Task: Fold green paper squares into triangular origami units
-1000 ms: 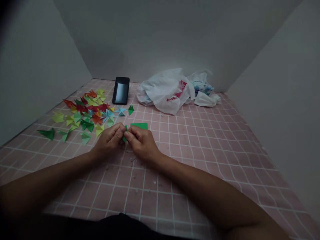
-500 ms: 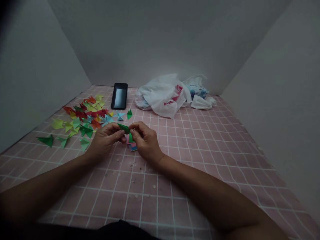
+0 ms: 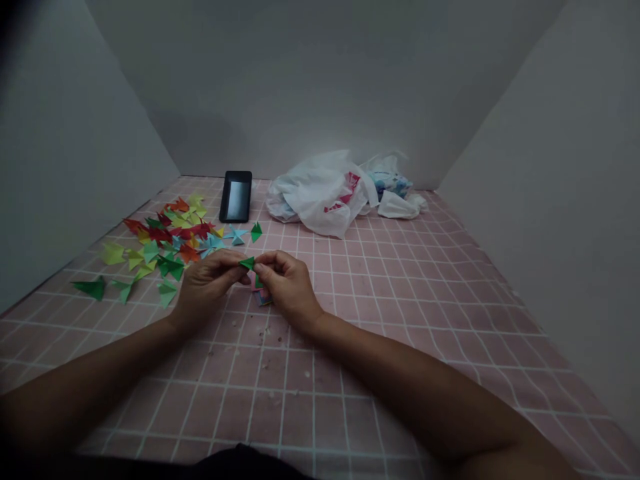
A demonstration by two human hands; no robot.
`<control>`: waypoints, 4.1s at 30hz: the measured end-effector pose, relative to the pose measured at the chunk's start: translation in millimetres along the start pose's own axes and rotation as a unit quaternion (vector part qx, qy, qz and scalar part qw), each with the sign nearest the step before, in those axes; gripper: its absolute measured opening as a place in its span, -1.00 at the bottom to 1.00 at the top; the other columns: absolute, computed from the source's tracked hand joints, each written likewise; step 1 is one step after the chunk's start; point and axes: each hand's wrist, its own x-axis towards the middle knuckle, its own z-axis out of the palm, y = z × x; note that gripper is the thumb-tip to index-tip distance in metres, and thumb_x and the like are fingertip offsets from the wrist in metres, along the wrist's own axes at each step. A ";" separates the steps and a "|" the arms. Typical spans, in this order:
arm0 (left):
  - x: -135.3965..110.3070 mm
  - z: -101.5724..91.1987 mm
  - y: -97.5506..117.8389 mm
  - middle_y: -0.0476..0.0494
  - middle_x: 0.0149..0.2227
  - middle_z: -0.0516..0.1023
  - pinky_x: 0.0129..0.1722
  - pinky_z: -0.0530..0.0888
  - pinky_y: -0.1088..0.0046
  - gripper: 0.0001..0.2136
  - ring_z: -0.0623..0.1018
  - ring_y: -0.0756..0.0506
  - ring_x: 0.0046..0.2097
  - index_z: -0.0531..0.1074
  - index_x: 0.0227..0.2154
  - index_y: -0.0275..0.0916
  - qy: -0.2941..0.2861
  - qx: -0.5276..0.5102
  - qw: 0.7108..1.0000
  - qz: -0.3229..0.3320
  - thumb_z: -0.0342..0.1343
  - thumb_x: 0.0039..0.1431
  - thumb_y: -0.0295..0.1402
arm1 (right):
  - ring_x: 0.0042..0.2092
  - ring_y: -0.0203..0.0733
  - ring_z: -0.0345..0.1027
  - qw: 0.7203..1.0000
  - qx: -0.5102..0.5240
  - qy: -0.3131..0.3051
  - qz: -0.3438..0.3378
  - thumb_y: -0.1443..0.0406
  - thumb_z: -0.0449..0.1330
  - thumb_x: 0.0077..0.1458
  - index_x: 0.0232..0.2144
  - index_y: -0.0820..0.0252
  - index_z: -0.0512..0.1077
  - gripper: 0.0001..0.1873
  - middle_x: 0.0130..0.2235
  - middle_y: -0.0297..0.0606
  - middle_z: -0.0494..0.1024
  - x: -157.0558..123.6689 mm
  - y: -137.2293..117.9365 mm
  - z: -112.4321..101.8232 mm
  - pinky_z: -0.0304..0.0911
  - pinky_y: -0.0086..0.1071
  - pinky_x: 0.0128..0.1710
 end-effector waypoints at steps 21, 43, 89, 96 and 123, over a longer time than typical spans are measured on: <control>-0.1 -2.9 1.1 0.02 -0.43 0.56 -0.38 0.51 0.54 -0.97 0.57 0.02 -0.42 0.58 -0.35 -0.21 -0.025 0.072 0.997 -0.005 0.24 0.19 -0.42 | -0.65 -0.44 0.07 0.978 0.162 -0.086 0.100 0.13 0.43 -0.02 -0.38 0.21 0.51 -0.71 -0.64 -0.54 0.31 4.3 -12.1 -2.1 0.10 -0.49 -0.64; 1.8 -5.4 1.9 -0.03 -0.42 0.54 -0.36 0.44 0.45 -0.93 0.53 -0.04 -0.37 0.55 -0.34 -0.21 -0.073 0.189 0.977 0.065 0.18 0.25 -0.41 | -0.60 -0.41 0.26 0.997 -0.036 -0.063 -0.006 0.14 0.32 0.08 -0.41 0.16 0.35 -0.73 -0.56 -0.46 0.44 3.5 -10.4 -1.6 0.22 -0.50 -0.61; 3.3 -5.4 4.2 -0.03 -0.44 0.55 -0.35 0.43 0.43 -0.91 0.53 -0.04 -0.38 0.52 -0.37 -0.20 -0.078 0.233 0.965 0.093 0.15 0.24 -0.46 | -0.56 -0.39 0.30 0.996 -0.017 -0.092 -0.001 0.12 0.31 0.15 -0.37 0.16 0.38 -0.74 -0.48 -0.42 0.49 1.7 -8.0 -3.5 0.24 -0.45 -0.54; 2.7 -6.2 3.0 -0.04 -0.42 0.55 -0.33 0.43 0.46 -0.90 0.54 -0.04 -0.36 0.50 -0.35 -0.22 -0.079 0.270 0.950 0.136 0.14 0.26 -0.50 | -0.56 -0.37 0.28 0.994 -0.053 -0.092 -0.012 0.15 0.21 0.20 -0.35 0.14 0.34 -0.79 -0.48 -0.43 0.45 2.2 -6.6 -3.7 0.23 -0.43 -0.54; -0.8 -5.2 5.6 -0.09 -0.27 0.60 -0.32 0.45 0.44 -0.87 0.56 -0.05 -0.29 0.45 -0.39 -0.22 -0.018 0.264 0.948 0.178 0.17 0.26 -0.53 | -0.60 -0.38 0.19 0.994 -0.084 0.072 -0.015 0.22 0.19 0.00 -0.47 0.12 0.32 -0.86 -0.58 -0.49 0.36 3.1 -12.5 0.5 0.13 -0.47 -0.60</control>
